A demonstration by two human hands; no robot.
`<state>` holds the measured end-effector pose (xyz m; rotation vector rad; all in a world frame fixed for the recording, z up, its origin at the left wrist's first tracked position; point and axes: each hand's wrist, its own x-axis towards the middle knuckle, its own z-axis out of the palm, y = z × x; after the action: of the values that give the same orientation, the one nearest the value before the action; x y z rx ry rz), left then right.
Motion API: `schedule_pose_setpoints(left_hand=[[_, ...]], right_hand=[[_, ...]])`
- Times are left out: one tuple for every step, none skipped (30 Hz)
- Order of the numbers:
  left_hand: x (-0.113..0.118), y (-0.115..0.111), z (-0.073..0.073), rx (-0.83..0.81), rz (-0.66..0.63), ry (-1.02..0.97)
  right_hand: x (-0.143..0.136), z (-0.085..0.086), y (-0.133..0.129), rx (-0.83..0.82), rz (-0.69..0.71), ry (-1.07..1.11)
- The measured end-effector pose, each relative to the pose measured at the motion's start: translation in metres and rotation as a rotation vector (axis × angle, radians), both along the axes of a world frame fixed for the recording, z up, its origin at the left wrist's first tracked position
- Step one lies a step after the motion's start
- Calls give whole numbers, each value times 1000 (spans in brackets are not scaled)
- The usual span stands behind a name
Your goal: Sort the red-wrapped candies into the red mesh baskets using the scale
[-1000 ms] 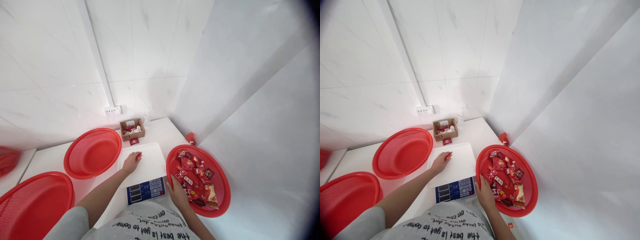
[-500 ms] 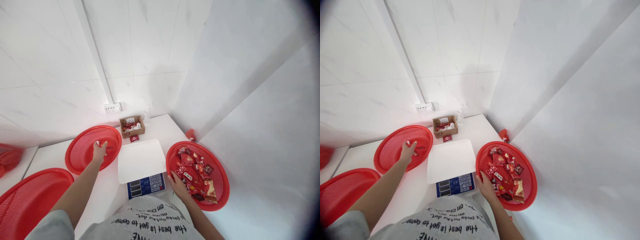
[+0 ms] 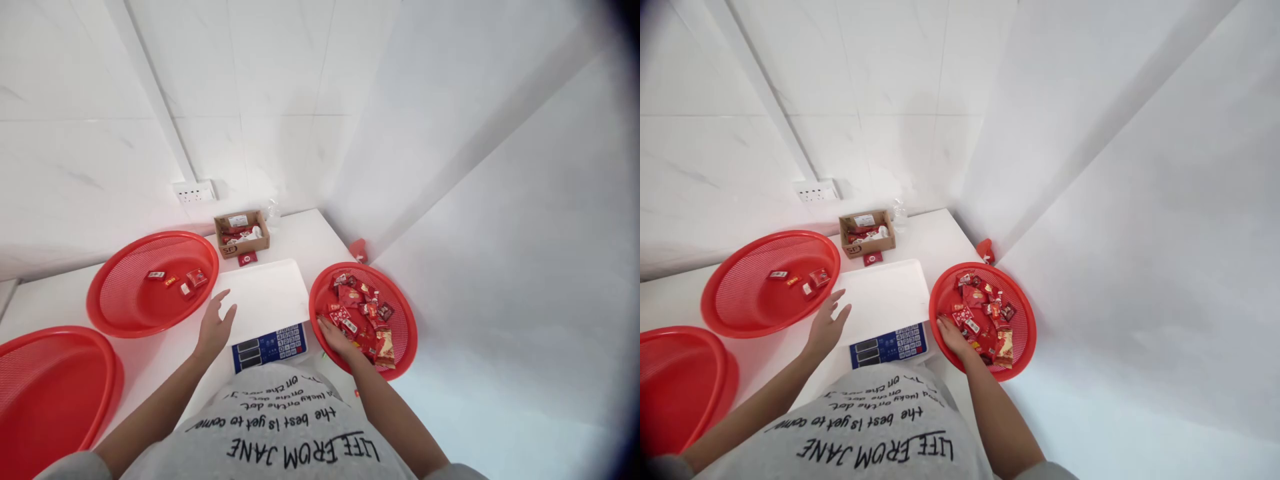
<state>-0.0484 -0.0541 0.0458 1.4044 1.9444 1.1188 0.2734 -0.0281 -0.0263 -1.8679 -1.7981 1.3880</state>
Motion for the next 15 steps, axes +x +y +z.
schedule_pose_setpoints(left_hand=[[3,-1,0,-22,-10,1],[5,-2,0,-36,-15,-4],[7,-2,0,-44,-16,-15],[8,-2,1,-47,-20,-28],[9,-2,2,-47,-26,-42],[10,-3,3,-50,-30,-55],[11,-4,5,-56,-33,-67],[12,-5,7,-67,-35,-76],[13,-6,9,-80,-34,-85],[15,-7,11,-95,-31,-93],[16,-9,13,-110,-29,-102],[17,-10,14,-124,-27,-109],[19,-11,15,-136,-26,-114],[20,-12,16,-145,-29,-118],[21,-13,16,-153,-35,-126]], right_hand=[[0,-4,1,18,29,-42],[1,-7,2,34,51,-77],[2,-9,3,52,68,-109],[3,-11,5,74,79,-139],[4,-12,6,102,94,-184],[7,-12,8,129,104,-233],[10,-11,11,152,108,-281],[13,-10,15,170,106,-323],[18,-8,20,183,94,-354],[24,-5,26,190,72,-370],[31,-2,33,199,47,-383],[39,1,41,220,20,-404],[48,4,49,251,-7,-437],[57,7,56,288,-40,-483],[67,9,63,321,-72,-537]])
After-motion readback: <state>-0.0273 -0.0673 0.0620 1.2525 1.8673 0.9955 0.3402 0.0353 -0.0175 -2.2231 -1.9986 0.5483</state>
